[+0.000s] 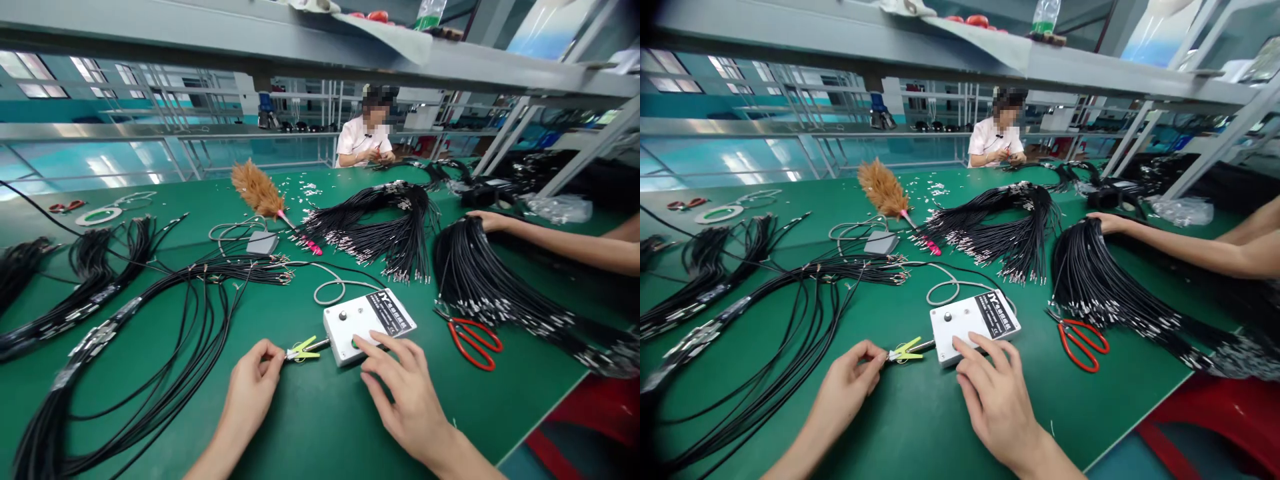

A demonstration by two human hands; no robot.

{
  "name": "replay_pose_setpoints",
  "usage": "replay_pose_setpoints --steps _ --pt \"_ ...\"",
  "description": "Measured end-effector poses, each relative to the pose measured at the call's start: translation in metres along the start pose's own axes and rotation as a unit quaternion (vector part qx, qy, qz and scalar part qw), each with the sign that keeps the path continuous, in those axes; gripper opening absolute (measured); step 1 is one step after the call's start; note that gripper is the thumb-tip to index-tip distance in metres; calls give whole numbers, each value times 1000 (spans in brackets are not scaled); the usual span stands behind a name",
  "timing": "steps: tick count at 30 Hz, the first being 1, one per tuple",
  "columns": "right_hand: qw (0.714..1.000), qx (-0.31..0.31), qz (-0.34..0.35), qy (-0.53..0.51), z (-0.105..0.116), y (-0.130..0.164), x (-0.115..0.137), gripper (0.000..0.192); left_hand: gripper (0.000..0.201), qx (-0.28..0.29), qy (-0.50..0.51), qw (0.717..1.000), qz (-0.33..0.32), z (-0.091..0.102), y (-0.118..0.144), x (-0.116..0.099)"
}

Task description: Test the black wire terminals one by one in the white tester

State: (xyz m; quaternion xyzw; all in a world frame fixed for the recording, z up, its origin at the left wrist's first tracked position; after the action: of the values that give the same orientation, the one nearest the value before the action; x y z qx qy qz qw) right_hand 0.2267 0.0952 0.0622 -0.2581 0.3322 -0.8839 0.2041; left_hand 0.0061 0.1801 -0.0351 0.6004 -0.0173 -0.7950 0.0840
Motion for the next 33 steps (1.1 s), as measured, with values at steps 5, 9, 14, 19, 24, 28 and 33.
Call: replay_pose_setpoints --steps 5,9,14,19,24,28,33 --pt "1000 -18 11 21 -6 0 -2 14 31 -14 -3 1000 5 14 4 4" --pt "999 -32 11 20 -3 0 -5 12 31 -25 0 1000 16 29 5 8" --pt "999 -42 2 5 0 -3 9 11 31 -8 19 999 35 23 14 4" --pt "1000 5 26 -11 -29 -17 33 17 34 24 31 998 45 8 28 -2" --pt "986 112 89 85 -82 -40 41 11 35 26 42 998 43 9 29 -2" --pt "977 142 109 117 -96 -49 39 12 35 22 53 997 44 11 28 -3" --pt "971 161 132 116 -94 -49 39 7 35 20 61 997 43 10 26 -6"
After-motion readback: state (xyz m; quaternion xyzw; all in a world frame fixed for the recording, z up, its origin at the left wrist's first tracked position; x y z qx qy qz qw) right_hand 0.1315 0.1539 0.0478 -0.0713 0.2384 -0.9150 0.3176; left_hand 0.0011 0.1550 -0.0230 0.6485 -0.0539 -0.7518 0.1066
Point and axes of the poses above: each hand's wrist, its own y-axis away from the middle knuckle, its own z-axis out of the back of the hand, x = y × z, the point moved 10 cm from there along -y, towards the middle knuckle, and after that the axes turned 6 degrees about -x, right-handed, at the moved point
